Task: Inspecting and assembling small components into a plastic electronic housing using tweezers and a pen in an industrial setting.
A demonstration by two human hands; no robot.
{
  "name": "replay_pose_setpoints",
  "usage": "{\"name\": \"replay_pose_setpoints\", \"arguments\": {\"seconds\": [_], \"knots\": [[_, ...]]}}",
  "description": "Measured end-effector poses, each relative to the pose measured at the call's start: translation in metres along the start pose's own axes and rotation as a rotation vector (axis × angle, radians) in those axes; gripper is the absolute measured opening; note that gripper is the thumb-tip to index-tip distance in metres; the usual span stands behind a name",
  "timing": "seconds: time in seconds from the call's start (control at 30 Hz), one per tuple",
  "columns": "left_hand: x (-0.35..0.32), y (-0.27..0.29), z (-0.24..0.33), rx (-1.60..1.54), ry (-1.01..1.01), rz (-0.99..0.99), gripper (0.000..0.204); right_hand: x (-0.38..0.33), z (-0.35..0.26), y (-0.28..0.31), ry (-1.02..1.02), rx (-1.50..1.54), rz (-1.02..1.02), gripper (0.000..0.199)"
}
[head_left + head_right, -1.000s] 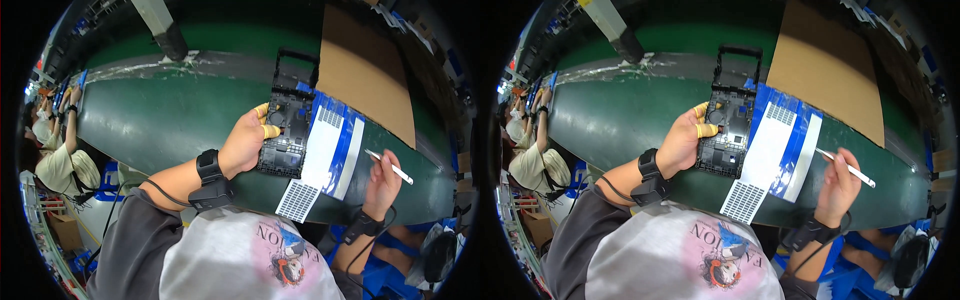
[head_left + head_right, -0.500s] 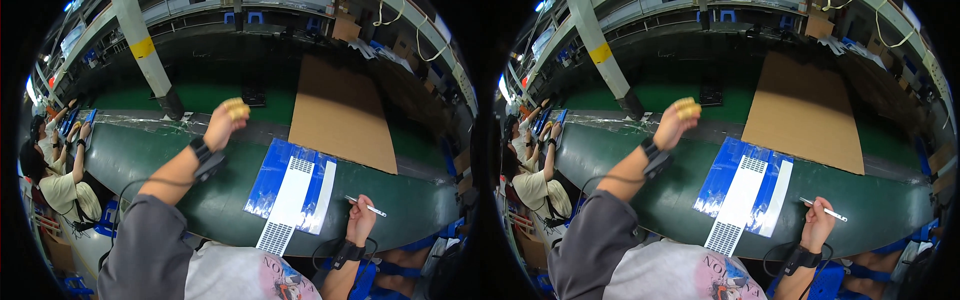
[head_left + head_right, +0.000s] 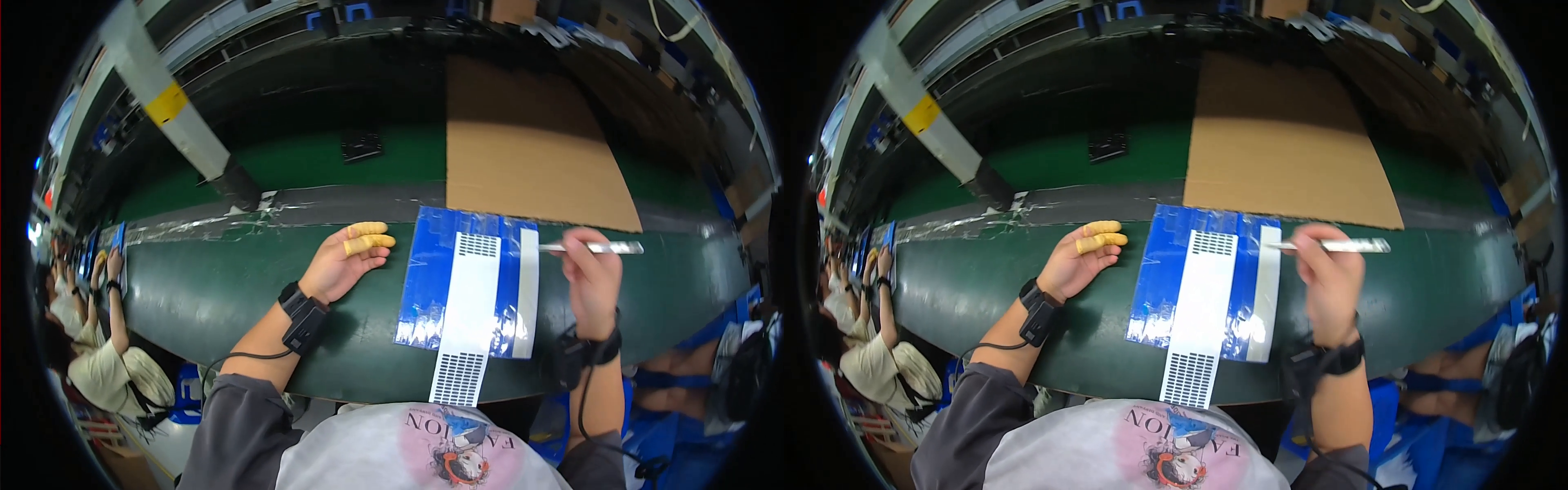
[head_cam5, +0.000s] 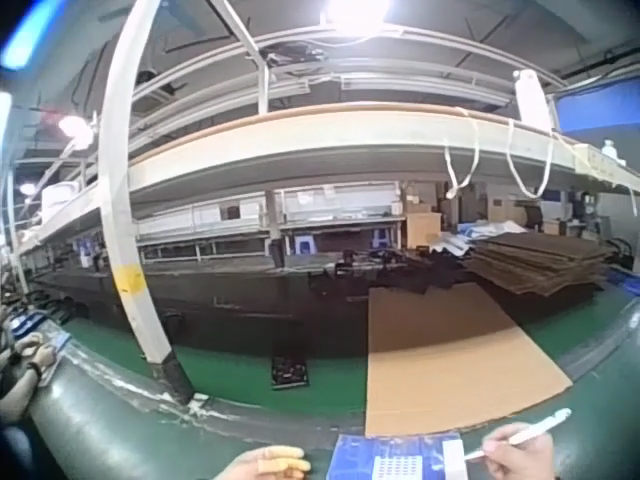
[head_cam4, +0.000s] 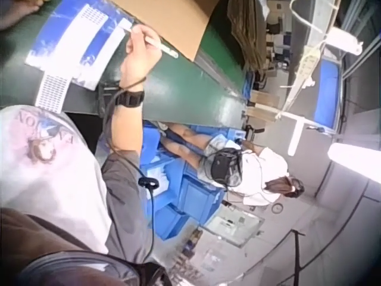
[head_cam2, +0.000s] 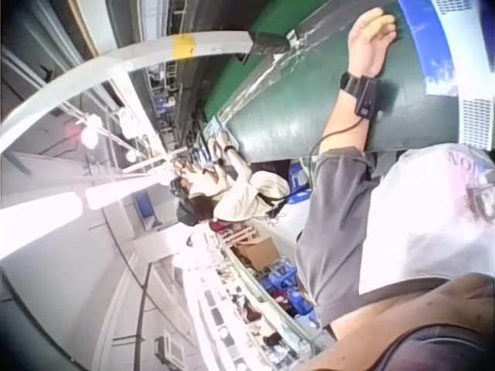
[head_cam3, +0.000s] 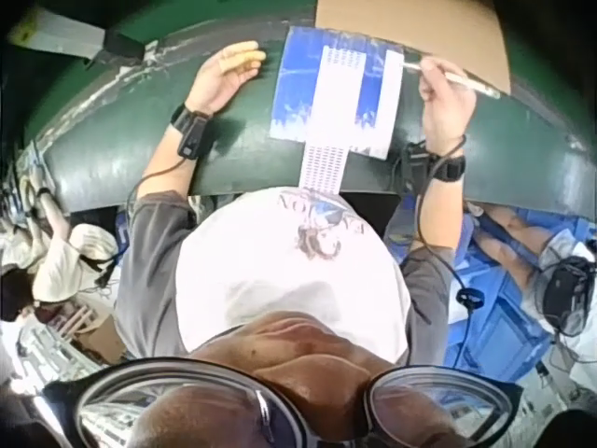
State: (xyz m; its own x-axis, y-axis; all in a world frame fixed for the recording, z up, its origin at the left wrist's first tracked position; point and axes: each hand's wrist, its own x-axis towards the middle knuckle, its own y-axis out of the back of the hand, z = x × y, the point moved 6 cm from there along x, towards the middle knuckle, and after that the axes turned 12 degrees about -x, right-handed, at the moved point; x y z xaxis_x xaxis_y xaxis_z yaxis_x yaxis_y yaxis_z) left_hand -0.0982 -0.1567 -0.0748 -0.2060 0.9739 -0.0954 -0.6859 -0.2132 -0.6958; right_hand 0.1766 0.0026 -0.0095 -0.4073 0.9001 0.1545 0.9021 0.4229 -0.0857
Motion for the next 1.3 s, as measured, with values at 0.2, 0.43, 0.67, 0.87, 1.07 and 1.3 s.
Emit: {"name": "replay_pose_setpoints", "arguments": {"seconds": [0.2, 0.43, 0.67, 0.87, 1.07, 1.3], "knots": [[0.001, -0.007, -0.003, 0.001, -0.001, 0.001, 0.029, 0.024, 0.043, -0.035, -0.185, -0.054, -0.015, 0.007], [0.003, -0.006, -0.004, 0.043, 0.003, 0.037, 0.028, 0.008, 0.06, -0.023, -0.277, -0.08, 0.025, 0.012], [0.006, -0.004, -0.001, 0.051, -0.008, 0.021, 0.027, 0.011, 0.061, -0.026, -0.278, -0.093, 0.041, 0.013], [0.004, -0.006, -0.003, 0.047, -0.015, 0.016, 0.027, 0.007, 0.059, -0.027, -0.293, -0.116, 0.055, 0.013], [0.003, -0.004, -0.003, 0.05, -0.014, 0.029, 0.027, 0.009, 0.066, -0.022, -0.319, -0.036, 0.03, 0.013], [0.002, -0.006, -0.003, 0.061, -0.01, 0.025, 0.028, 0.017, 0.061, -0.015, -0.274, 0.2, -0.01, 0.012]]}}
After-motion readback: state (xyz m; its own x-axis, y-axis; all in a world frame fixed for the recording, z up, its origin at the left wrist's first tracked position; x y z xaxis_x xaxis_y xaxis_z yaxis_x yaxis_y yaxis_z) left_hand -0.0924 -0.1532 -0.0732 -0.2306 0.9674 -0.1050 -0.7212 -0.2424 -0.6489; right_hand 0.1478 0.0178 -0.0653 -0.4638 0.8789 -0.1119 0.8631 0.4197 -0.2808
